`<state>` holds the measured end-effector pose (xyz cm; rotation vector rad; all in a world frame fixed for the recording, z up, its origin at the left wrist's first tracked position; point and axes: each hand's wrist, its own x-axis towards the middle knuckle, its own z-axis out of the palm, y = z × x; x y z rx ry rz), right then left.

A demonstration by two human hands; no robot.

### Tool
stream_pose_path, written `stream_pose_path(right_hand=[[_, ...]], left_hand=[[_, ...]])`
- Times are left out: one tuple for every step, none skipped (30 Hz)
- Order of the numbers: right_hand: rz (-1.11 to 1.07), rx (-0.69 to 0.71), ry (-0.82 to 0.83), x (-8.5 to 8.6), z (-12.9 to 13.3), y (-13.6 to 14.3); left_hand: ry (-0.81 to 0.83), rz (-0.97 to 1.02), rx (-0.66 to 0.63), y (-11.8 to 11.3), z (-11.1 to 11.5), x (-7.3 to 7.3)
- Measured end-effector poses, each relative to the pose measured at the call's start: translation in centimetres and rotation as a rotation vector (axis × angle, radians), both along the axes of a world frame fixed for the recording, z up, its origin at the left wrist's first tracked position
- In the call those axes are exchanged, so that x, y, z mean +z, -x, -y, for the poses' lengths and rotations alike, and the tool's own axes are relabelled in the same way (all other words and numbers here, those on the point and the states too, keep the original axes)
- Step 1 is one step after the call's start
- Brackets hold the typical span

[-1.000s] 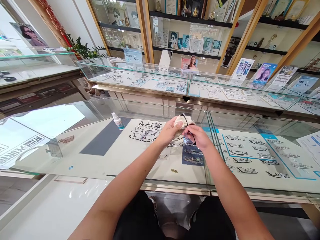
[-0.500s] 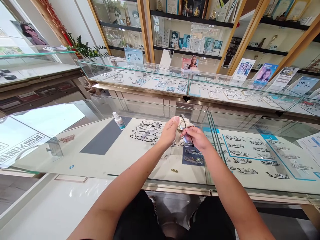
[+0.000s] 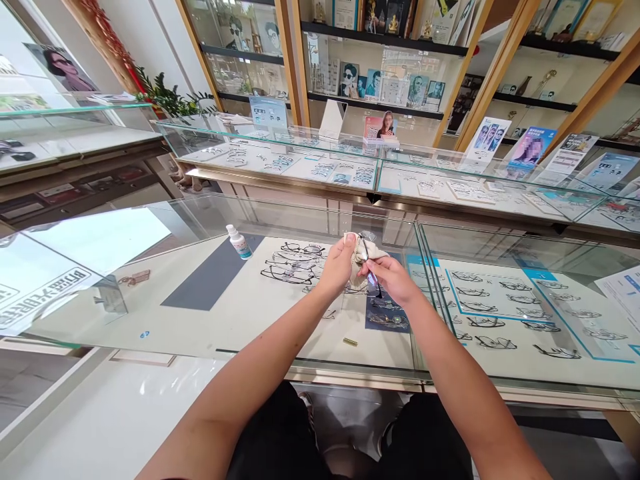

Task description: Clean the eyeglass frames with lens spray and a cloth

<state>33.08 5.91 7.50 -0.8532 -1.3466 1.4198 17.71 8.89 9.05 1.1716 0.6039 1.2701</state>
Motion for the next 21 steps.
stream_pose_path(right_hand=[[-0.018,-0.018,-0.011,0.3,0.0,-0.3],[-0.045,-0.039,-0.023,0.6,0.1,-0.7],[-0.08,-0.067,-0.038,1.0,0.1,-1.1],[-0.119,-0.107,-0.055,1.4,0.2,-1.5],[-0.156,-0.157,-0.074,1.8,0.2,-1.8],[-0.188,-0.21,-0.094,2.1,0.2,-2.1],[-0.213,-0.261,-0.116,2.5,0.3,-2.3],[-0.231,-0.304,-0.138,2.7,0.3,-2.4],[-0.241,-0.336,-0.159,2.8,0.3,-2.4],[-0.243,-0.354,-0.175,2.9,0.3,-2.4],[-0.24,-0.363,-0.186,2.8,0.2,-2.3],[-0.234,-0.367,-0.189,2.7,0.2,-2.2],[-0.229,-0.366,-0.187,2.6,0.1,-2.1],[-0.226,-0.361,-0.183,2.4,0.0,-2.1],[-0.228,-0.354,-0.18,2.2,0.0,-2.0],[-0.233,-0.347,-0.181,2.0,-0.1,-1.9],[-0.237,-0.342,-0.185,1.8,-0.2,-1.9],[-0.238,-0.338,-0.188,1.7,-0.2,-1.8],[-0.236,-0.334,-0.188,1.6,-0.2,-1.8],[-0.232,-0.331,-0.182,1.5,-0.2,-1.8],[-0.228,-0.329,-0.173,1.5,-0.2,-1.8]], left_hand=[[0.028,0.021,-0.002,0.1,-0.2,0.1],[0.056,0.043,0.005,0.2,-0.5,0.2],[0.079,0.063,0.022,0.3,-0.7,0.2],[0.095,0.077,0.039,0.4,-0.9,0.3],[0.105,0.081,0.05,0.5,-1.1,0.3],[0.11,0.074,0.048,0.6,-1.1,0.3],[0.113,0.058,0.036,0.7,-1.1,0.3],[0.113,0.033,0.013,0.7,-1.0,0.3],[0.11,0.002,-0.02,0.6,-0.7,0.3],[0.102,-0.033,-0.055,0.6,-0.4,0.2],[0.092,-0.069,-0.089,0.5,-0.1,0.2],[0.08,-0.102,-0.123,0.4,0.3,0.3],[0.07,-0.132,-0.154,0.3,0.7,0.4],[0.061,-0.156,-0.183,0.2,1.1,0.4],[0.055,-0.173,-0.208,0.2,1.4,0.6],[0.049,-0.183,-0.233,0.1,1.7,0.7],[0.044,-0.188,-0.256,0.0,1.9,0.7],[0.042,-0.187,-0.276,0.0,2.0,0.8],[0.043,-0.184,-0.294,-0.1,2.1,0.8],[0.046,-0.179,-0.313,-0.1,2.2,0.7],[0.054,-0.175,-0.33,-0.2,2.2,0.7]])
